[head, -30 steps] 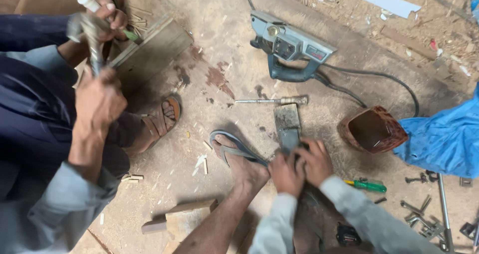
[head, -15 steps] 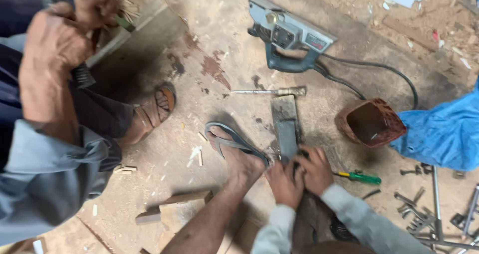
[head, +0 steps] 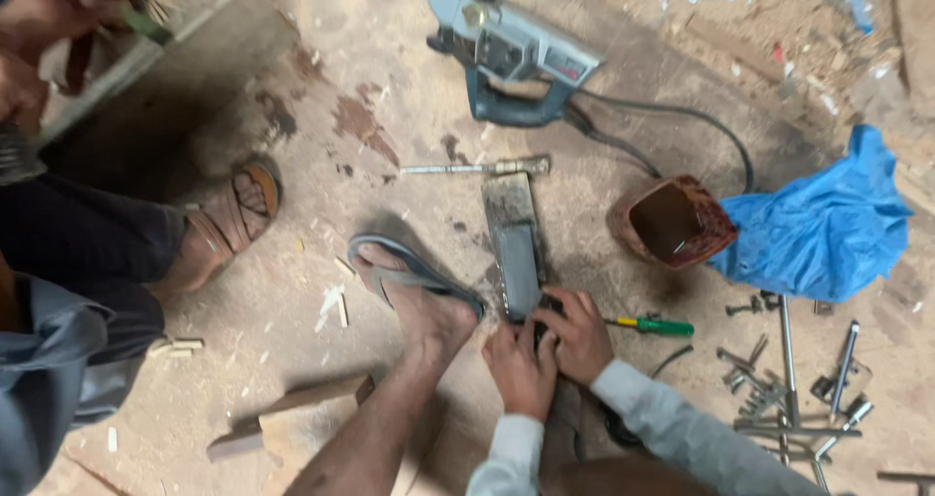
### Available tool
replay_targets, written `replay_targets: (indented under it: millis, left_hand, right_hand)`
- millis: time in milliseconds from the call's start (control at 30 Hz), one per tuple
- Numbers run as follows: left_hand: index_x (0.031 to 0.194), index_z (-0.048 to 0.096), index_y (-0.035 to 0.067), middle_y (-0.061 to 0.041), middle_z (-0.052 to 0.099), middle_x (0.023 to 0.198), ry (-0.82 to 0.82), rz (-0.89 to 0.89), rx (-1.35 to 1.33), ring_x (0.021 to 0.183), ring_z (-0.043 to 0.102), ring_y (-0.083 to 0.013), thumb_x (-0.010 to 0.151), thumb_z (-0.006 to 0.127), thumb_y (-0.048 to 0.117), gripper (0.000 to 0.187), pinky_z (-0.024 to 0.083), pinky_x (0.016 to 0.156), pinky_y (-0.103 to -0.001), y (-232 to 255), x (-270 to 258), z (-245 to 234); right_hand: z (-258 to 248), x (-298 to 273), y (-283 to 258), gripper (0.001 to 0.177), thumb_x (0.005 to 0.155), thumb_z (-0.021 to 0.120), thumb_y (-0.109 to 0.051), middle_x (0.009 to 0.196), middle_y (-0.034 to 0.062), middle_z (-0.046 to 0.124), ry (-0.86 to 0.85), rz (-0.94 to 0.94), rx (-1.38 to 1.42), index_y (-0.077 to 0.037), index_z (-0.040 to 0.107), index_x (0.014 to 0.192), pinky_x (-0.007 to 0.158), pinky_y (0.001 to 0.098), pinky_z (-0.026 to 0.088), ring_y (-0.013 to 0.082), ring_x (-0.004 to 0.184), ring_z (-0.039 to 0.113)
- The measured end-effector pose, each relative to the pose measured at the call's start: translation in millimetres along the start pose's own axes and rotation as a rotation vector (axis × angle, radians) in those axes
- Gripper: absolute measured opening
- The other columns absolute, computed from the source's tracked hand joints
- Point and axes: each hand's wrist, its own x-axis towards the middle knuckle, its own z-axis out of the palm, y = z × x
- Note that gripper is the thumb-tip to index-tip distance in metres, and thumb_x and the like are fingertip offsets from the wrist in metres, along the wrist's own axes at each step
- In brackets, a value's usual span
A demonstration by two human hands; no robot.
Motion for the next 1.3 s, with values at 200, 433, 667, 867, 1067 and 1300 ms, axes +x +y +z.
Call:
replay_targets:
  millis: [200,433,667,867,1067,1300]
  left_hand:
    - [0.105,0.077,0.012,-0.015,0.067,0.097,-0.034,0.013,0.075,0.097,0.064,-0.0353,0.088,0.070,0.038,0.032,0.040,0.093,-0.052,-7.6,146.6,-3.9]
    - [0.115,0.077,0.008,-0.018,0.062,0.094,0.050,0.069,0.024,0.092,0.059,-0.0375,0.089,0.072,0.035,0.038,0.041,0.086,-0.051,-5.1,40.9,0.5]
    - [0.114,0.076,0.008,-0.020,0.064,0.106,0.083,0.125,0.105,0.100,0.061,-0.0369,0.088,0.070,0.034,0.036,0.038,0.093,-0.053,-10.9,85.2,8.5]
    - [0.116,0.076,0.011,-0.020,0.065,0.111,0.181,0.171,0.138,0.105,0.061,-0.0385,0.090,0.069,0.035,0.036,0.038,0.096,-0.054,-4.2,125.4,4.5]
    - [0.116,0.074,0.004,-0.014,0.062,0.094,0.068,0.022,0.003,0.094,0.059,-0.0346,0.087,0.072,0.032,0.041,0.042,0.091,-0.049,3.4,-7.1,4.5]
    - [0.113,0.076,0.009,-0.016,0.066,0.106,0.140,0.124,0.093,0.101,0.062,-0.0344,0.087,0.070,0.032,0.035,0.040,0.092,-0.052,1.6,120.6,-3.8]
  right_hand:
    - [18.3,113.4,29.5,0.035,0.078,0.061,0.003,0.134,0.0205,0.060,0.103,-0.022,-0.029,-0.008,0.073,0.110,0.102,0.0475,0.048,0.0449,0.123,0.054]
    - [-1.5,31.1,8.1,0.036,0.071,0.065,-0.001,0.130,0.0195,0.062,0.032,0.005,0.009,-0.012,0.074,0.105,0.096,0.0469,0.050,0.0434,0.116,0.056]
    - [12.5,64.4,24.8,0.034,0.075,0.067,0.000,0.130,0.0189,0.061,0.088,-0.030,-0.004,-0.011,0.073,0.106,0.099,0.0473,0.049,0.0418,0.119,0.056]
    - [9.5,105.3,15.0,0.037,0.074,0.063,0.004,0.132,0.0200,0.061,0.112,0.015,-0.011,-0.010,0.074,0.106,0.099,0.0457,0.049,0.0435,0.122,0.054]
    - [-3.6,-9.4,1.1,0.032,0.073,0.070,-0.004,0.128,0.0189,0.062,-0.025,0.005,0.012,-0.012,0.076,0.103,0.095,0.0462,0.050,0.0400,0.117,0.056]
    - [11.0,91.9,19.6,0.033,0.077,0.065,0.001,0.132,0.0183,0.063,0.095,-0.016,-0.003,-0.009,0.074,0.108,0.099,0.0457,0.050,0.0408,0.120,0.055]
